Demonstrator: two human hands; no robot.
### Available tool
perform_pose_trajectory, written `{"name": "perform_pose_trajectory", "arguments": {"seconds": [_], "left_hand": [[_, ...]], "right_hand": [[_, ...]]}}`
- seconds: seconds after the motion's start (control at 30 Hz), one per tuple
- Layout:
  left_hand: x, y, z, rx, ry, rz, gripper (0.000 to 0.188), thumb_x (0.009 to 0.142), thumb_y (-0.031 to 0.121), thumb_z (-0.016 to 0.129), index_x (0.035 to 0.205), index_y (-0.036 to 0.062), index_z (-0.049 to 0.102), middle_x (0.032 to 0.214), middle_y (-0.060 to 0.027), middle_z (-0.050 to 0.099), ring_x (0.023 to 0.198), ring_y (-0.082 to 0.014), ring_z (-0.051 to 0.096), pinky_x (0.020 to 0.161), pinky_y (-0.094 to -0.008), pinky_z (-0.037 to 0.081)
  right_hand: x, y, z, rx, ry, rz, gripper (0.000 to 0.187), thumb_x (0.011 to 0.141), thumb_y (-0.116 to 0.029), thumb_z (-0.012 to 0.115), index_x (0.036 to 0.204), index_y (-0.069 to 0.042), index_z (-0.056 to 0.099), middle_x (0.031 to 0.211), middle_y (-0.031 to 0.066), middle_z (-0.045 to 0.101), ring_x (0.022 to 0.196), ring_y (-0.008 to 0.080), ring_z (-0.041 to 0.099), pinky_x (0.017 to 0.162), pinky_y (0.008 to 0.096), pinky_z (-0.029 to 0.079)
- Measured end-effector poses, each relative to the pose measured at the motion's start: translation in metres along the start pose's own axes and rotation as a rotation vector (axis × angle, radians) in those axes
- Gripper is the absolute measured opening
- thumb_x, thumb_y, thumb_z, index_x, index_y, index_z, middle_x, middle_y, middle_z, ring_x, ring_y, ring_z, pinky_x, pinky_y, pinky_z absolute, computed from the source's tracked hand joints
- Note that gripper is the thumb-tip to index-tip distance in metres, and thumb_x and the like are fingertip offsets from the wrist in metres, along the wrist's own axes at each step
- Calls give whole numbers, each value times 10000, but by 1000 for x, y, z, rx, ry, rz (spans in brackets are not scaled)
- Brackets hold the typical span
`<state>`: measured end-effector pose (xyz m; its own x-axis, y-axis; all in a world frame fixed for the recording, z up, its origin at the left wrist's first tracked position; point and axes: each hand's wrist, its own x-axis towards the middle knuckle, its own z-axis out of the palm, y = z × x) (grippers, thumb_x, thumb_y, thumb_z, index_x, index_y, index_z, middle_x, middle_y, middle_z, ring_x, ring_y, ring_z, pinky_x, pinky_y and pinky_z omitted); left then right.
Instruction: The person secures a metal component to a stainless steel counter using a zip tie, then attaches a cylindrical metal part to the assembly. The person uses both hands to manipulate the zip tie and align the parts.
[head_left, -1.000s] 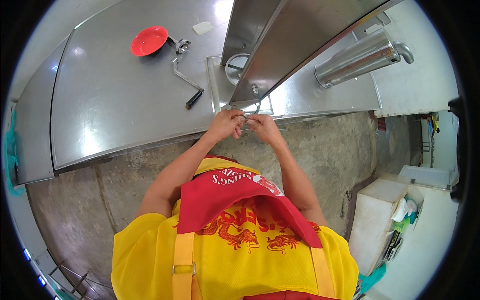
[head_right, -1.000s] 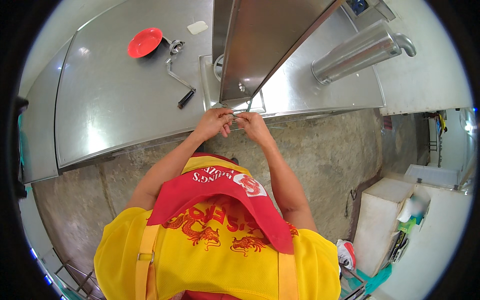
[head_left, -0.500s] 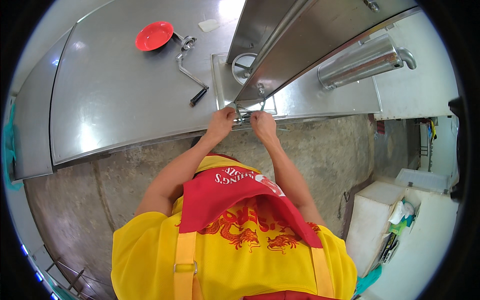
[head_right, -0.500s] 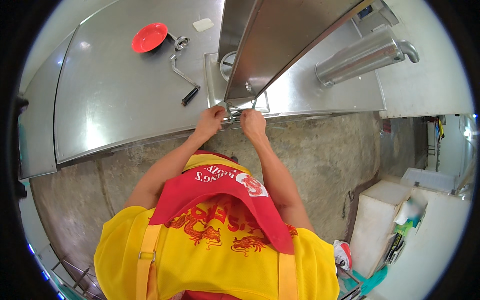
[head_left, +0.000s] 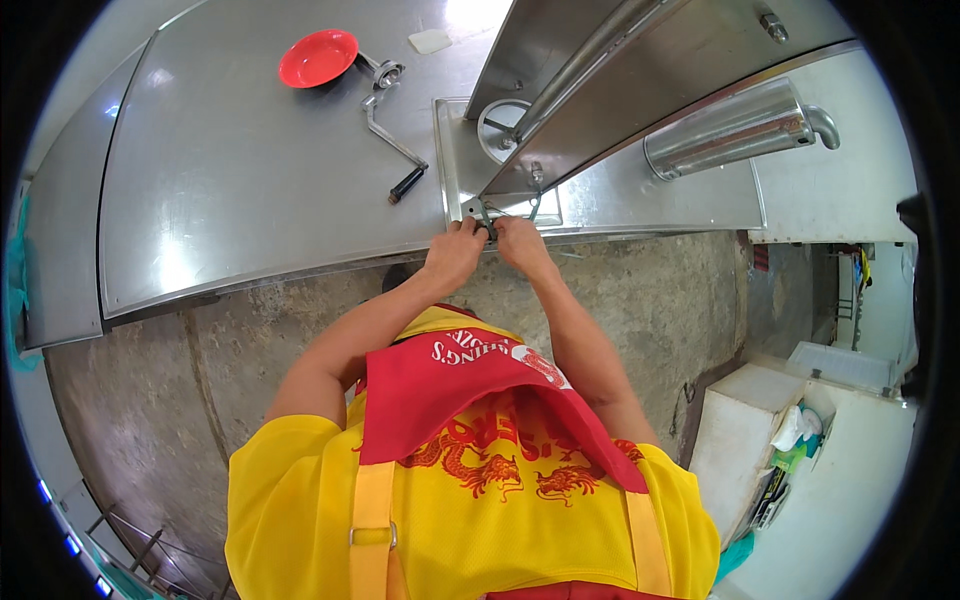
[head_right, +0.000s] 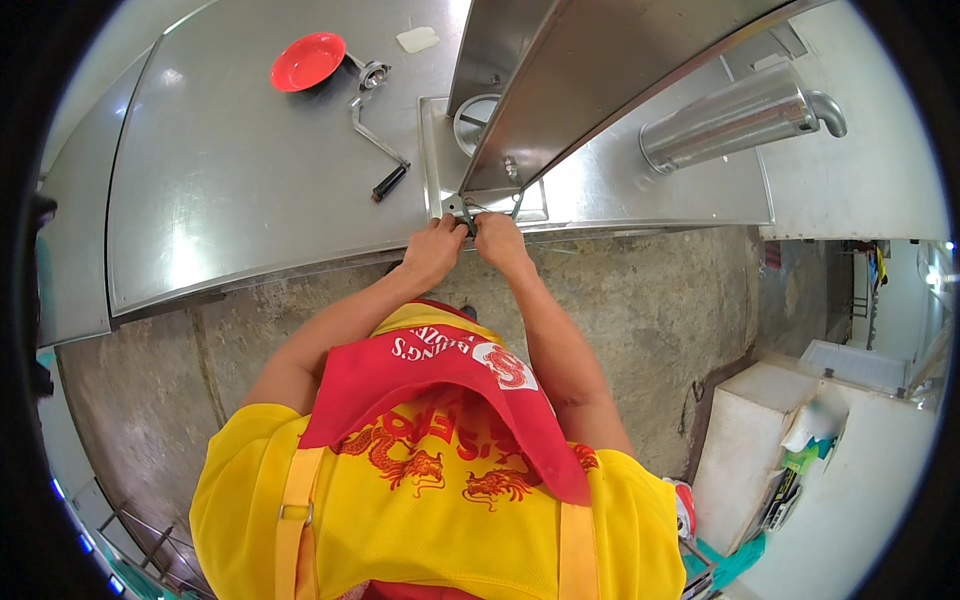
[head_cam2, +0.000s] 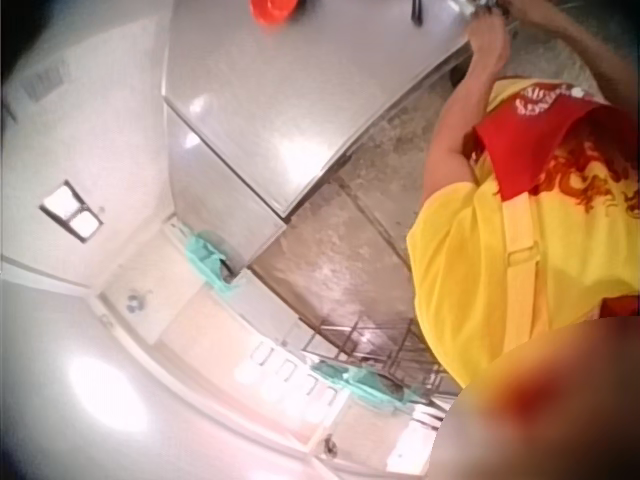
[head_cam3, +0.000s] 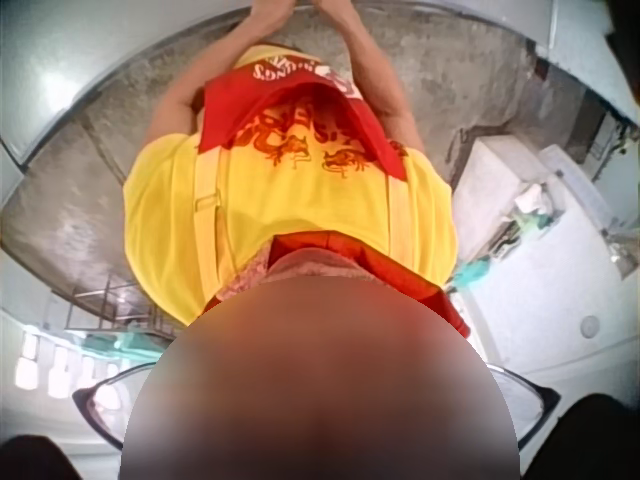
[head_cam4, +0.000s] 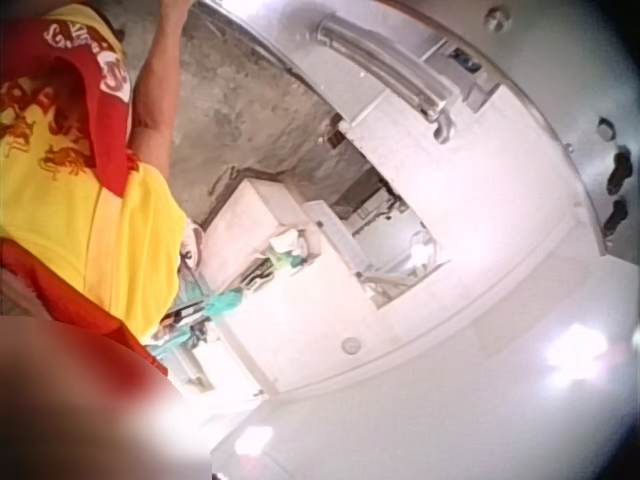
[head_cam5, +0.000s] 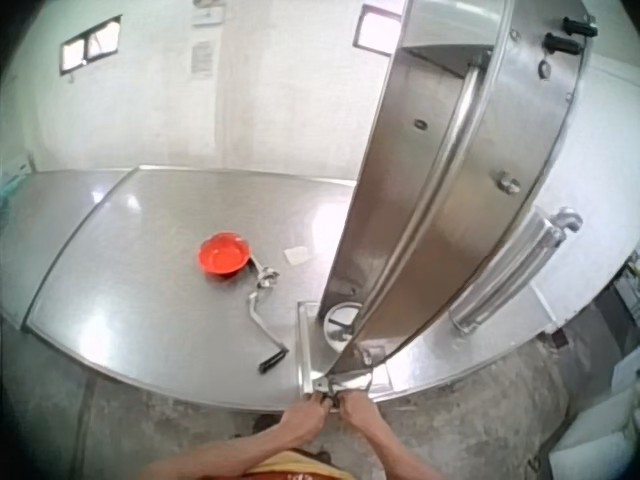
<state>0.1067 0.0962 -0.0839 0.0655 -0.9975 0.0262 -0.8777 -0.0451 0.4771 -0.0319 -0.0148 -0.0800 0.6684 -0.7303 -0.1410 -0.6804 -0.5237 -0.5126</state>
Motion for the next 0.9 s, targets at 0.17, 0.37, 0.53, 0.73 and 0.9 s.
{"name": "perform_pose_trajectory", "arguments": {"seconds": [0.17,0.37,0.53,0.73,0.9], "left_hand": [[2,-8,-8,80,-137,-28,202,941,199,580,1040,39,654,1128,-185,615,965,-383,656,784,-487,559],[-26,-34,-74,-307,-51,290,233,955,252,631,929,27,685,1239,-198,566,1101,-353,587,868,-460,514],[0,3,-90,-665,-112,364,205,950,244,658,962,44,698,1217,-137,588,1124,-285,572,867,-400,509],[53,2,-46,-1561,-404,-197,211,1000,224,593,918,33,634,708,-15,532,634,-156,516,683,-332,482],[14,-38,-39,-1674,-435,-553,224,1015,228,582,866,66,542,620,26,396,501,-80,344,535,-291,374]], "right_hand": [[-28,-25,-14,268,312,-33,218,872,-46,604,1066,12,687,1008,211,672,894,375,661,806,429,529],[-90,0,0,379,510,183,202,947,-57,615,1130,18,658,974,106,662,865,171,650,742,298,516],[-79,-5,29,979,314,516,166,975,-115,613,1083,6,647,888,67,684,753,139,654,664,273,516],[-50,-17,29,1464,388,686,111,976,-127,609,1017,-25,623,868,57,688,703,130,650,593,261,501],[-26,-27,28,1246,615,719,106,924,-112,648,882,-15,643,742,48,655,596,112,595,521,256,450]]}}
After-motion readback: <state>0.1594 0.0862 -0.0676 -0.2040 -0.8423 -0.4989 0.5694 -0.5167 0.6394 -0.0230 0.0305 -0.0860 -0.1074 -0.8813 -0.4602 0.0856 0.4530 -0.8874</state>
